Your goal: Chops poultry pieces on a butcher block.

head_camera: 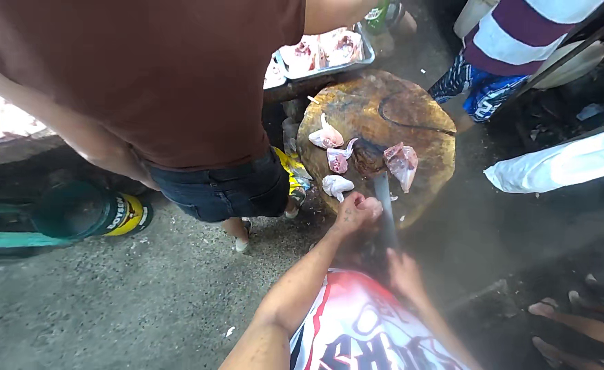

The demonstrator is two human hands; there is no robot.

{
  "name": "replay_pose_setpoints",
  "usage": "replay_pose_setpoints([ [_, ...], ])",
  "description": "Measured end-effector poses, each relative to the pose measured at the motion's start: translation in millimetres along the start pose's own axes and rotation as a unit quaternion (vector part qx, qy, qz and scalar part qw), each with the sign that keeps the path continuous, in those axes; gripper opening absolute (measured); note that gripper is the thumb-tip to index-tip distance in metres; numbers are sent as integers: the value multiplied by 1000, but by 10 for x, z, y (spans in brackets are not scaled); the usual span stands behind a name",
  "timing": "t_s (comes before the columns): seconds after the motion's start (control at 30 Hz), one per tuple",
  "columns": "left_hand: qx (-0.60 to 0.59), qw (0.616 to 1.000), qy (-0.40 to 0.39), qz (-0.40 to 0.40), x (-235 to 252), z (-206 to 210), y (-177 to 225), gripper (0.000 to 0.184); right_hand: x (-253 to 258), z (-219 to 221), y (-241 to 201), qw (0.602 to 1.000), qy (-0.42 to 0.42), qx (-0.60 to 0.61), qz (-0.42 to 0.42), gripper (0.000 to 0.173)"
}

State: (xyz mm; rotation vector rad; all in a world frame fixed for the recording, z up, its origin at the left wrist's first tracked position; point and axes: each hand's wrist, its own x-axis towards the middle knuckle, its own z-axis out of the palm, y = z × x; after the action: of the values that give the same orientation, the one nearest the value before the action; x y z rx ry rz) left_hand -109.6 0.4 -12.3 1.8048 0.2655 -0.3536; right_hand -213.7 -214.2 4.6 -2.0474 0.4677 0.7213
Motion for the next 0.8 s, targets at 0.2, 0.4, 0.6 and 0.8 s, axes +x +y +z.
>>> replay_pose_setpoints([
  [0.2,76,996,7,-40,70,3,-333,46,-7,24,-74,1000,13,-18,-1,48],
  [0.4,112,991,67,-20,-1,-6,-402,38,1,43,-34,999,20,-24,-13,47],
  [0.6,70,996,57,-22,-20,-58,-471,33,-167,183,-17,993,67,-30,-98,47],
  [0.8,70,996,55,-24,-5,-32,-498,32,-187,340,-83,985,78,-132,-83,50],
])
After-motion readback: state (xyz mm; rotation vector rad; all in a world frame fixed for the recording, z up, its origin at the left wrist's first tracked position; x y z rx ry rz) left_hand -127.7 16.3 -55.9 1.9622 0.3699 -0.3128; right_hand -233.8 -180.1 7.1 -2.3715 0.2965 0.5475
